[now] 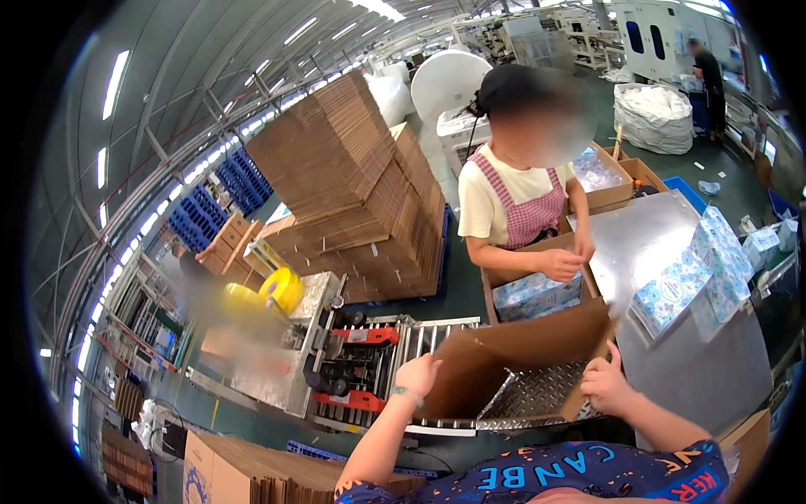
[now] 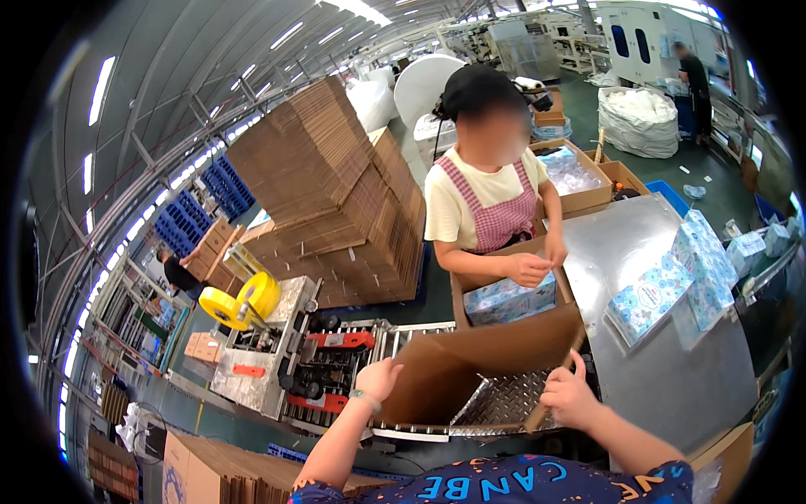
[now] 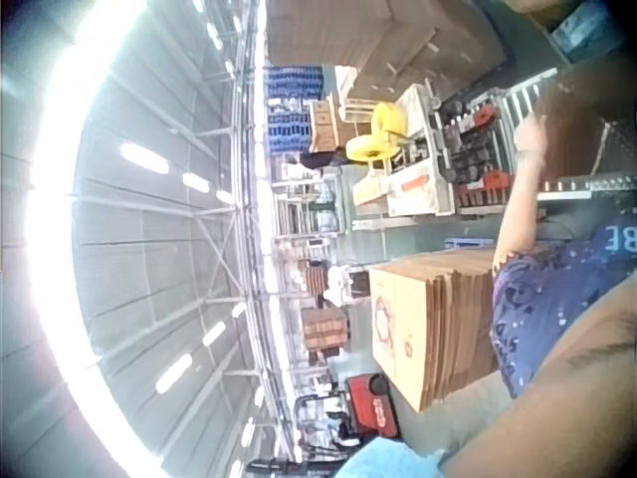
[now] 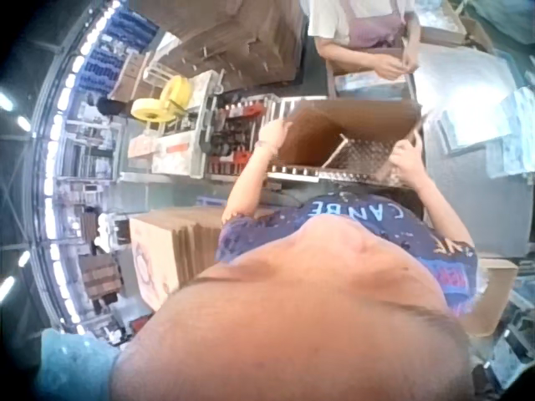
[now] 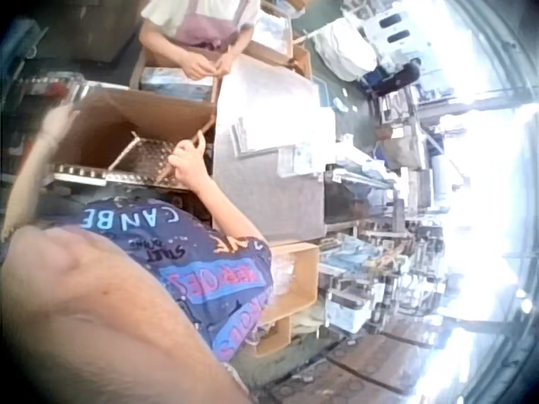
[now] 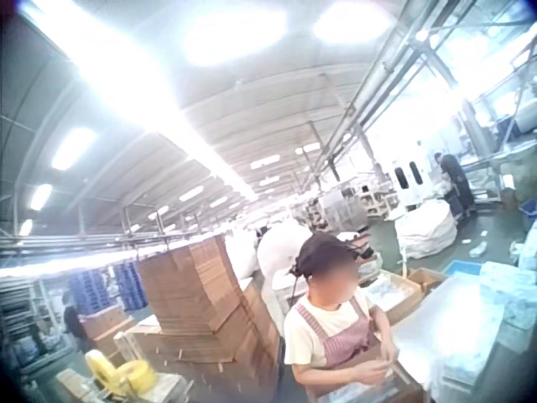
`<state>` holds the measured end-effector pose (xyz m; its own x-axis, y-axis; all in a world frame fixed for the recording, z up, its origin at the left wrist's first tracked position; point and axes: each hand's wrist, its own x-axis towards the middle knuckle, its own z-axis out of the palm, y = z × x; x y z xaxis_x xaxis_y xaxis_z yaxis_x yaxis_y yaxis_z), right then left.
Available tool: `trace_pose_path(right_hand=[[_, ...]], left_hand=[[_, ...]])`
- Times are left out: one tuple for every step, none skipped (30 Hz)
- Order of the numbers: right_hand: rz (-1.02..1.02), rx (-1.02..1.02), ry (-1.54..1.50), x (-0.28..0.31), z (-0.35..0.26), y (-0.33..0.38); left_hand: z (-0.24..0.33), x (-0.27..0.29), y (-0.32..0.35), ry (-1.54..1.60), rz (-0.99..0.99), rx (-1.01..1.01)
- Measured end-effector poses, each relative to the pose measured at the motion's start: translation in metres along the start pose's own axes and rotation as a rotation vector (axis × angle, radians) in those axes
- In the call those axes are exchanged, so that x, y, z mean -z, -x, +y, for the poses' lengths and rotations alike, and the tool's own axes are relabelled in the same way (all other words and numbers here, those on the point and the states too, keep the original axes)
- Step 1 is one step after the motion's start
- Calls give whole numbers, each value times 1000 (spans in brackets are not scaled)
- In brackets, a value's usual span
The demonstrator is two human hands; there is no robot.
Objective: The person picks up cardboard boxes from a stack, places them on a conveyor, and packs tissue boxes into them by hand.
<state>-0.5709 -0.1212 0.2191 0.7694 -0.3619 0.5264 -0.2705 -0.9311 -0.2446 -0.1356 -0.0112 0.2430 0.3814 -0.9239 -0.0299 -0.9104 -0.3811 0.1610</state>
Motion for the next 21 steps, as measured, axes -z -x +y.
trace_pose_path(right_hand=[[-94, 52, -42, 20, 12, -3], [-189, 114, -88, 35, 25, -5], [-295, 168, -211, 40, 48, 1], [-415, 209, -175, 46, 54, 4], [-533, 261, -132, 55, 54, 0], [-652, 316, -88, 64, 52, -7], [-881, 322, 11, 76, 45, -18], [-941, 330, 21, 64, 52, -14], [-999, 321, 41, 47, 60, -4], [-997, 360, -15, 29, 62, -4], [-1046, 387, -20, 12, 61, -5], [-1124, 332, -64, -4, 58, -5], [-1121, 345, -88, -32, 63, 7], [-1125, 326, -103, -56, 83, 27], [-1281, 297, 30, -71, 100, 43], [-1439, 265, 164, -79, 113, 53], [-1383, 317, 68, -67, 113, 39], [-1317, 386, -20, -49, 107, 19], [-1126, 362, -193, -63, 110, 4], [-959, 333, -391, -57, 93, -11], [-370, 485, -169, -43, 96, -32]], left_hand=[[-10, -5, 4, 57, 53, 56], [-21, -16, 7, 113, 109, 120], [-21, -31, 3, 197, 124, 126], [7, -36, 4, 153, 133, 161], [33, -49, 5, 199, 141, 157], [59, -67, 3, 247, 77, 150], [105, -72, 3, 235, 47, 76], [141, -82, 5, 314, 45, -7], [177, -92, 3, 459, 44, -164], [207, -70, 14, 540, -288, -134], [201, -113, 10, 552, -417, -256], [203, -129, 9, 346, -527, -480], [176, -174, 11, 322, -594, -760], [172, -191, 21, 290, -641, -796], [170, -196, 26, 260, -688, -820], [179, -188, 33, 76, -699, -853], [193, -168, 43, -116, -702, -886], [197, -151, 45, -321, -697, -902], [177, -174, 45, -299, -659, -904], [175, -176, 45, -338, -668, -896], [173, -177, 43, -379, -676, -891]])
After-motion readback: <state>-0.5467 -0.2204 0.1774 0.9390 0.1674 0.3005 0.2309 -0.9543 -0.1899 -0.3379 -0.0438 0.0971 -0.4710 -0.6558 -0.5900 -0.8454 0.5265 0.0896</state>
